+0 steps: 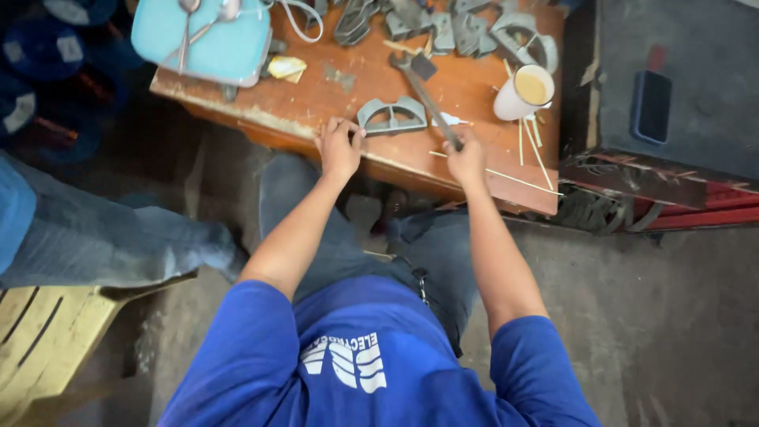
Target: Filing the edges of metal components to remove burrs and smooth the surface
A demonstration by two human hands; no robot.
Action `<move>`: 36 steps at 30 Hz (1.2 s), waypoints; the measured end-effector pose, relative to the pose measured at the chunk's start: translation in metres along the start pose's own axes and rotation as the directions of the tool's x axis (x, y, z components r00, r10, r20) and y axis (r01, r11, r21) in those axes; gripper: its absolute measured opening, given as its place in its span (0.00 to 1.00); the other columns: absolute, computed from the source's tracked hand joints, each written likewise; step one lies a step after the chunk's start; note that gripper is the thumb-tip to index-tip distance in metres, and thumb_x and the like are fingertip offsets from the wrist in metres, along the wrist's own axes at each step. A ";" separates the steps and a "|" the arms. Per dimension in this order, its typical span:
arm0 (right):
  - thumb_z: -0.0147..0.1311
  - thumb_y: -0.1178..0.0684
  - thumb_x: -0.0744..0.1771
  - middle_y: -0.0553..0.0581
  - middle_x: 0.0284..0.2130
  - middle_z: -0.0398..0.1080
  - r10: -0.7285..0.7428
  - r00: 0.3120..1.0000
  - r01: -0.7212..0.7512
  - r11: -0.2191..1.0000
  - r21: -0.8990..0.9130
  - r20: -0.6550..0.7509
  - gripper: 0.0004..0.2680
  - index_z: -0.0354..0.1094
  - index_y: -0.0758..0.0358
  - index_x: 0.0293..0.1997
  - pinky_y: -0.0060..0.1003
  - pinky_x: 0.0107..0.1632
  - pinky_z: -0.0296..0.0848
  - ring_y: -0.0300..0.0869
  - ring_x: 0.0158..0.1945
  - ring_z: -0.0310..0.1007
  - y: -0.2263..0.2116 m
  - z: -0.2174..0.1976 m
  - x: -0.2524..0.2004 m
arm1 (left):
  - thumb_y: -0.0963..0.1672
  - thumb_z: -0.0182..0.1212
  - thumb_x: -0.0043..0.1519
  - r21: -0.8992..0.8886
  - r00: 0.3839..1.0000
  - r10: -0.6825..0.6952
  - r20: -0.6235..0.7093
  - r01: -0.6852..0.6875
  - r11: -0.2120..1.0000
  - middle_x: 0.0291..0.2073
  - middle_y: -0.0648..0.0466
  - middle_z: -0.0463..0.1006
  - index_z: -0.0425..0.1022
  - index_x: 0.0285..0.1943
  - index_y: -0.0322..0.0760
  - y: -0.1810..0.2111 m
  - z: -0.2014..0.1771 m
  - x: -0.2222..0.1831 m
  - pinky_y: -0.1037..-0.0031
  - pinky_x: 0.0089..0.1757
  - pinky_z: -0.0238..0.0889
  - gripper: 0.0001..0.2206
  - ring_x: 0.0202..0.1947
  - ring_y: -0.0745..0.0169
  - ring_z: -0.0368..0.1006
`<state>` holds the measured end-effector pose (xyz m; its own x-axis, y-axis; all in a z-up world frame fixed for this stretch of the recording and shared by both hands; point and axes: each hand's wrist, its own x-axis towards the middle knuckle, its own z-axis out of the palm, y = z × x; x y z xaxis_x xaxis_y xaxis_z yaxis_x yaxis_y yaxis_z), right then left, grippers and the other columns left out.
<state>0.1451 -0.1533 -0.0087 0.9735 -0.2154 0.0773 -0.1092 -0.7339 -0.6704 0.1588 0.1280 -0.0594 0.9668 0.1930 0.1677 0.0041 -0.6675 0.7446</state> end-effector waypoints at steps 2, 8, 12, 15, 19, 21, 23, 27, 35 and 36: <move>0.64 0.52 0.64 0.66 0.36 0.75 -0.062 0.998 0.061 0.996 -0.063 -0.010 0.09 0.72 0.59 0.45 0.50 0.48 0.74 0.60 0.46 0.76 0.022 0.001 0.002 | 0.47 0.65 0.61 -0.013 0.998 0.054 -0.024 -0.054 0.998 0.42 0.59 0.69 0.74 0.36 0.46 0.005 -0.024 -0.015 0.48 0.50 0.57 0.05 0.52 0.48 0.67; 0.65 0.53 0.62 0.64 0.35 0.70 -0.328 0.943 0.309 0.928 -0.205 -0.063 0.10 0.71 0.64 0.41 0.47 0.46 0.73 0.59 0.43 0.74 0.052 0.014 0.016 | 0.45 0.63 0.61 0.014 0.990 0.106 -0.091 -0.105 0.994 0.40 0.53 0.70 0.73 0.36 0.42 -0.012 -0.066 -0.034 0.48 0.48 0.62 0.05 0.50 0.46 0.69; 0.66 0.55 0.60 0.59 0.32 0.66 -0.316 0.947 0.309 0.944 -0.114 -0.052 0.09 0.72 0.63 0.39 0.42 0.42 0.73 0.54 0.37 0.72 0.047 0.025 0.018 | 0.41 0.64 0.58 -0.055 0.970 0.178 -0.166 -0.189 0.980 0.36 0.50 0.73 0.76 0.35 0.41 -0.019 -0.065 -0.030 0.57 0.45 0.67 0.02 0.44 0.42 0.73; 0.68 0.54 0.59 0.62 0.32 0.67 -0.361 0.932 0.355 0.928 -0.112 -0.043 0.11 0.72 0.64 0.40 0.45 0.45 0.72 0.58 0.41 0.72 0.011 0.025 0.012 | 0.44 0.59 0.62 -0.078 0.977 0.177 -0.121 -0.187 0.979 0.38 0.42 0.73 0.75 0.45 0.36 -0.004 -0.049 -0.011 0.54 0.46 0.66 0.07 0.46 0.37 0.73; 0.67 0.50 0.60 0.59 0.34 0.70 -0.362 0.932 0.362 0.928 -0.089 0.008 0.13 0.73 0.59 0.45 0.43 0.48 0.72 0.55 0.44 0.72 0.021 0.033 0.026 | 0.45 0.59 0.59 -0.064 0.988 0.158 -0.003 -0.157 0.985 0.46 0.40 0.73 0.71 0.54 0.38 0.033 -0.047 0.011 0.50 0.47 0.68 0.15 0.49 0.33 0.73; 0.68 0.45 0.57 0.60 0.41 0.68 -0.315 0.949 0.309 0.933 -0.184 -0.001 0.21 0.71 0.57 0.53 0.47 0.53 0.70 0.57 0.49 0.70 0.012 0.030 0.029 | 0.50 0.61 0.58 -0.043 0.977 0.135 0.167 -0.129 0.991 0.54 0.34 0.70 0.67 0.62 0.36 0.033 -0.033 0.018 0.45 0.50 0.67 0.25 0.53 0.25 0.71; 0.68 0.47 0.57 0.61 0.43 0.68 -0.335 0.942 0.335 0.929 -0.159 0.029 0.23 0.71 0.58 0.55 0.48 0.55 0.69 0.57 0.51 0.69 -0.005 0.037 0.039 | 0.49 0.62 0.56 -0.016 0.973 0.088 0.213 -0.087 0.996 0.54 0.36 0.69 0.67 0.62 0.36 0.040 -0.036 0.024 0.47 0.50 0.68 0.26 0.53 0.28 0.71; 0.66 0.42 0.60 0.69 0.44 0.74 -0.132 0.966 0.163 0.978 -0.128 0.225 0.23 0.70 0.62 0.57 0.53 0.56 0.70 0.62 0.52 0.72 -0.029 0.052 0.076 | 0.48 0.63 0.54 0.050 0.967 0.017 0.256 -0.031 0.998 0.42 0.48 0.78 0.74 0.49 0.44 0.009 0.030 0.052 0.53 0.47 0.68 0.15 0.47 0.44 0.77; 0.66 0.52 0.63 0.61 0.31 0.78 -0.196 0.857 0.161 0.980 0.114 0.477 0.08 0.78 0.56 0.43 0.42 0.43 0.75 0.51 0.40 0.79 -0.081 0.068 0.106 | 0.49 0.63 0.54 -0.113 0.921 -0.241 0.306 0.287 0.951 0.38 0.40 0.81 0.74 0.46 0.40 0.057 -0.123 0.049 0.55 0.45 0.71 0.15 0.45 0.36 0.78; 0.67 0.52 0.62 0.61 0.31 0.78 -0.212 0.830 0.165 0.977 0.137 0.516 0.08 0.77 0.55 0.43 0.42 0.43 0.76 0.51 0.40 0.79 -0.099 0.075 0.104 | 0.50 0.63 0.55 -0.159 0.922 -0.250 0.295 0.306 0.939 0.37 0.42 0.81 0.74 0.44 0.41 0.035 -0.116 0.048 0.57 0.43 0.72 0.14 0.44 0.37 0.78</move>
<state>0.2725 -0.0553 0.0104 0.9349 0.3093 -0.1742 0.0814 -0.6644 -0.7429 0.1760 0.1978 0.0498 0.9659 0.1332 -0.2219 0.2585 -0.4532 0.8531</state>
